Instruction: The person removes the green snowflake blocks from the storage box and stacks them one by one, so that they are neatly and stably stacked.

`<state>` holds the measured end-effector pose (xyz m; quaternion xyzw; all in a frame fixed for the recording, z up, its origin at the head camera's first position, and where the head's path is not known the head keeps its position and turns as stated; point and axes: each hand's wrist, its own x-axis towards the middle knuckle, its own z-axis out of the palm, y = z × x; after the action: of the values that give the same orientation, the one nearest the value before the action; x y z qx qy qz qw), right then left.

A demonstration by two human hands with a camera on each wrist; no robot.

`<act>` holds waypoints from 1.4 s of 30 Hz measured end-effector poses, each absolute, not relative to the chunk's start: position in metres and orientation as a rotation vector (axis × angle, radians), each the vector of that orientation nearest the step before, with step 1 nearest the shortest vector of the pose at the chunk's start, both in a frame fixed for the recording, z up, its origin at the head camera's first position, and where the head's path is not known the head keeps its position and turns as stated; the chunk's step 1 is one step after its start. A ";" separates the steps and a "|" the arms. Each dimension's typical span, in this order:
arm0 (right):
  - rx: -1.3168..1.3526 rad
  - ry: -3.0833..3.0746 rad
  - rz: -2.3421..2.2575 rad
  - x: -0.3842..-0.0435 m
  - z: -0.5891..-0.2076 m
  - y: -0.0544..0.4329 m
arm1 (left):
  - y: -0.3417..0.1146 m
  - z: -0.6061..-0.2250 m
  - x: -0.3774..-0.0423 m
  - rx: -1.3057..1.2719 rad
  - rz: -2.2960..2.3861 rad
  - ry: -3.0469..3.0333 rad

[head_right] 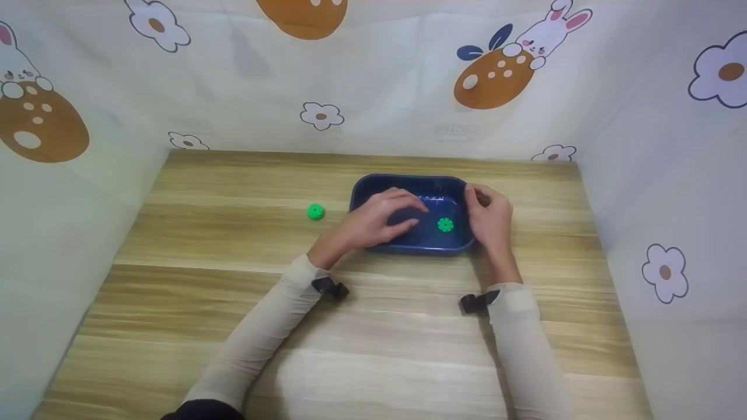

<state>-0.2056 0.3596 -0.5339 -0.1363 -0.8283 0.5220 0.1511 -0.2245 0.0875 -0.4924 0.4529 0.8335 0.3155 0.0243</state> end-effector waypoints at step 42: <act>-0.388 -2.391 1.498 -0.205 -0.532 0.361 | 0.154 -0.515 -0.231 1.277 0.572 2.590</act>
<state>-0.2049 0.3607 -0.5316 -0.1348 -0.8305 0.5202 0.1463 -0.2310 0.1540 -0.5154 0.4317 0.8756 0.1932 0.0985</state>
